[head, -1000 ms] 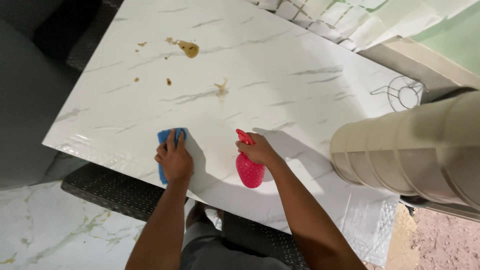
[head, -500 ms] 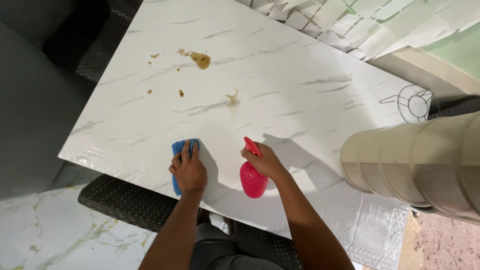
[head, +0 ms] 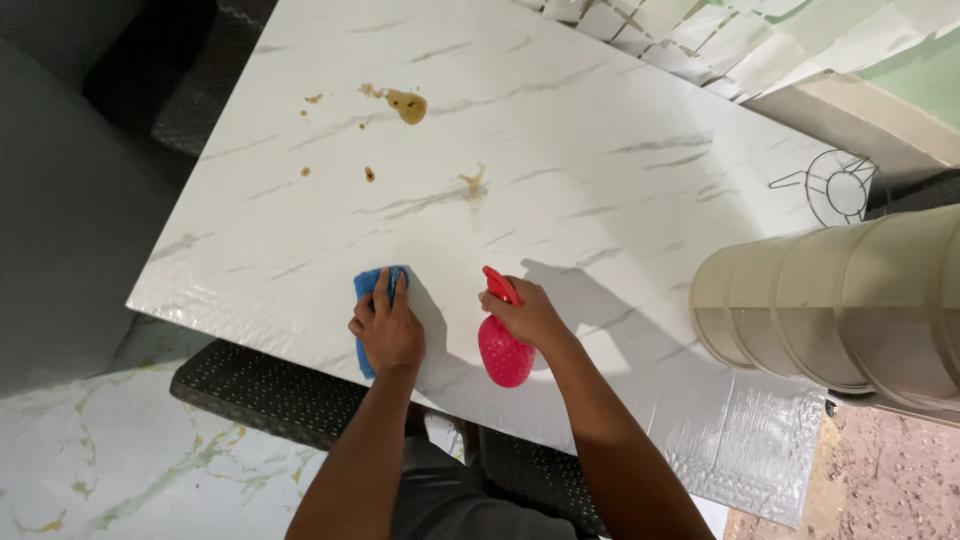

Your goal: The recorder sprays a table surface with a cleaning solution and wipes away liquid stains with a blue cloth.

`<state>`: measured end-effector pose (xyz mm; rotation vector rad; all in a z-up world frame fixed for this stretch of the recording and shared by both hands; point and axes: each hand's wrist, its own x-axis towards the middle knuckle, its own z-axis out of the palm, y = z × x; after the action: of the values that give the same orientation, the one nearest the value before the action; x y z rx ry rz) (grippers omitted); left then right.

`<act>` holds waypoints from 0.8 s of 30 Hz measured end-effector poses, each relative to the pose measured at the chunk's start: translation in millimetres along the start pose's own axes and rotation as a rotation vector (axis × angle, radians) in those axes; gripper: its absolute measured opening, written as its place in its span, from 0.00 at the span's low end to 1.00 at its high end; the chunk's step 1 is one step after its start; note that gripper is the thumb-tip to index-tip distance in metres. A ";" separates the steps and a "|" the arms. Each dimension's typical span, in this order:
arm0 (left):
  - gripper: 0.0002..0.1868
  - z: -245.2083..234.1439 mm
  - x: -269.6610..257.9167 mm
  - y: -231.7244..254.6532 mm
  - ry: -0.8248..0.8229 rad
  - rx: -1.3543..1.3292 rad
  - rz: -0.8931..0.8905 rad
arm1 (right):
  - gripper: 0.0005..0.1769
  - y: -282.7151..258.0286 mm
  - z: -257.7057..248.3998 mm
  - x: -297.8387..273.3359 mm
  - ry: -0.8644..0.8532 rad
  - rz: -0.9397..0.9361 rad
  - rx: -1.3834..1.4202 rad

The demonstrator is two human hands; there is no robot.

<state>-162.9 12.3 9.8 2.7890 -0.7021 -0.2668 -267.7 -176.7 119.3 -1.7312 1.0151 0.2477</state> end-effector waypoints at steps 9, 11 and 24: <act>0.28 1.0 -3.2 0.1 0.094 -0.037 0.020 | 0.19 10.3 11.1 -2.1 -0.003 -0.068 0.001; 0.29 0.2 -1.7 1.8 0.085 -0.017 0.015 | 0.19 3.0 7.5 -6.6 -0.004 -0.067 -0.020; 0.28 6.5 -3.0 -0.4 0.096 -0.040 0.033 | 0.19 22.5 -18.4 -20.6 0.084 -0.009 -0.007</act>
<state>-166.9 12.8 3.8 2.7287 -0.7110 -0.1383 -302.3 -183.7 124.0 -1.7649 1.0680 0.1745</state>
